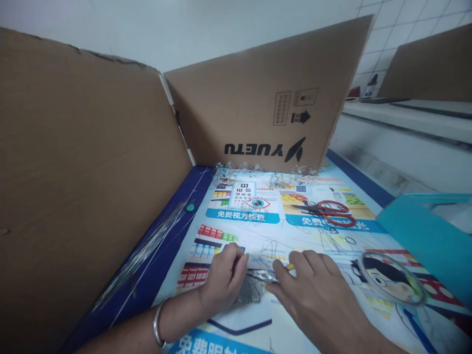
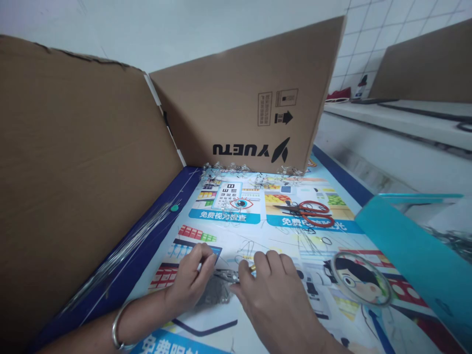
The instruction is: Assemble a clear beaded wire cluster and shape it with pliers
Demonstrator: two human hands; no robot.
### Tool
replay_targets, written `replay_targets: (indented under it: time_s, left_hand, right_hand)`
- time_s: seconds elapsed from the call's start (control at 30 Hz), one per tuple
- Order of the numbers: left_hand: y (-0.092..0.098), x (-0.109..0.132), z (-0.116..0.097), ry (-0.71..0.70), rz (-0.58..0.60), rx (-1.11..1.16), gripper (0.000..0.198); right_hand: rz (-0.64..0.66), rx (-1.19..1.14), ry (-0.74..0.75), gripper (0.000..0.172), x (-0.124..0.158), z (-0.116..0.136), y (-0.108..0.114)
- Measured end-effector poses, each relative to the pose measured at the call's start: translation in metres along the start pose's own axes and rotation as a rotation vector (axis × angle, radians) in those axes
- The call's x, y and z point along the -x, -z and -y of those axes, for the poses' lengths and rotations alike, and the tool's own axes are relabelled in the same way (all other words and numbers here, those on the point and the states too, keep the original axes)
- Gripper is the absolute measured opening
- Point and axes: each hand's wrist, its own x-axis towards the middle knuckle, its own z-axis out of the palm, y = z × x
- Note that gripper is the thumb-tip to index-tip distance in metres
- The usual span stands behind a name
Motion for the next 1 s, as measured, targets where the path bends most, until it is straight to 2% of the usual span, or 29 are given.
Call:
replay_targets:
  time_s: [0.17, 0.4, 1.0]
  left_hand:
    - [0.001, 0.001, 0.000, -0.009, 0.013, 0.017, 0.018]
    - [0.000, 0.002, 0.003, -0.030, 0.011, 0.017, 0.017]
    - [0.000, 0.001, 0.002, -0.051, 0.014, -0.008, 0.016]
  right_hand:
    - [-0.012, 0.000, 0.000, 0.021, -0.002, 0.000, -0.002]
    - [-0.111, -0.028, -0.006, 0.022, -0.003, 0.000, -0.006]
    - [-0.115, -0.047, 0.001, 0.017, -0.002, -0.001, -0.012]
